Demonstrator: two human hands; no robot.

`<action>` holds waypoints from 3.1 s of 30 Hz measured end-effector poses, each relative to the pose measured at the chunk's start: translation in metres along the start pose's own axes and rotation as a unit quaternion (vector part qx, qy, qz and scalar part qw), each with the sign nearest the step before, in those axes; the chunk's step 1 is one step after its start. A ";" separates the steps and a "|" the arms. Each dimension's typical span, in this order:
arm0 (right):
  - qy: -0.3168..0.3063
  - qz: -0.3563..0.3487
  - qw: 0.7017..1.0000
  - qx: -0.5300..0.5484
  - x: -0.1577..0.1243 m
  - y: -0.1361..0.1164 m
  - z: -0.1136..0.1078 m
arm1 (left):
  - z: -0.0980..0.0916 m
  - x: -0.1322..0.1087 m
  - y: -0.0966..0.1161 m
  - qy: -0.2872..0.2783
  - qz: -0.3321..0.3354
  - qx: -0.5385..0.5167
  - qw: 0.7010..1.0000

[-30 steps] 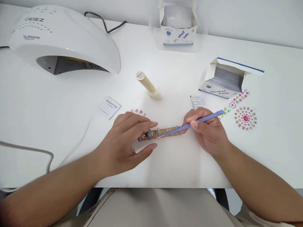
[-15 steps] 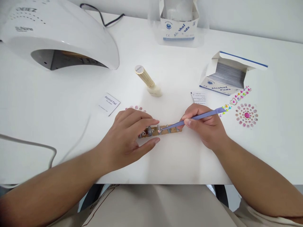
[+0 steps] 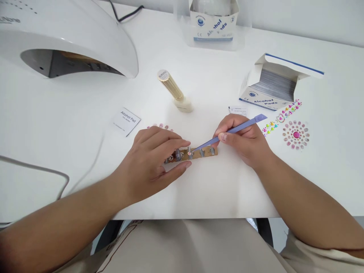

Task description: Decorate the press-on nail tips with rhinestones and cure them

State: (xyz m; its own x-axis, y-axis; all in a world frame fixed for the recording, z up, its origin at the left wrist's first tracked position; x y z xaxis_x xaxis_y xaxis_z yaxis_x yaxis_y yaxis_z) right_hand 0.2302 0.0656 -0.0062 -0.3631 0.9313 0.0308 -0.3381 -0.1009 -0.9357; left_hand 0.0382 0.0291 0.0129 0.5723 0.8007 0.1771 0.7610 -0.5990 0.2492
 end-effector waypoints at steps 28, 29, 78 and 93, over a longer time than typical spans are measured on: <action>-0.038 -0.012 0.999 0.009 0.005 0.002 -0.003 | -0.001 0.001 0.001 0.011 0.002 0.005 1.000; -0.038 -0.012 0.999 0.008 0.005 0.003 -0.003 | 0.000 0.001 0.001 0.011 0.002 0.004 1.000; -0.061 0.001 0.998 -0.035 0.008 0.001 -0.003 | -0.001 0.002 0.002 0.010 0.005 0.006 1.000; -0.065 -0.001 0.998 -0.022 0.008 0.002 -0.001 | -0.001 0.002 0.002 0.011 0.006 0.007 1.000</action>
State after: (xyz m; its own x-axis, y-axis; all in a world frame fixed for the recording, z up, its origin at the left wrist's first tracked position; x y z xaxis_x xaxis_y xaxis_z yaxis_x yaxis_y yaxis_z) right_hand 0.2275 0.0736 -0.0080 -0.4737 0.8775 0.0747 -0.3005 -0.0813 -0.9503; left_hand 0.0406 0.0289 0.0147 0.5737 0.7939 0.2015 0.7589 -0.6078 0.2338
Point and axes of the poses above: each hand's wrist, its own x-axis towards the middle knuckle, its own z-axis out of the palm, y = z × x, the point moved 5 cm from there along x, towards the middle knuckle, and after that the axes turned 13 degrees about x, right-handed, at the moved point
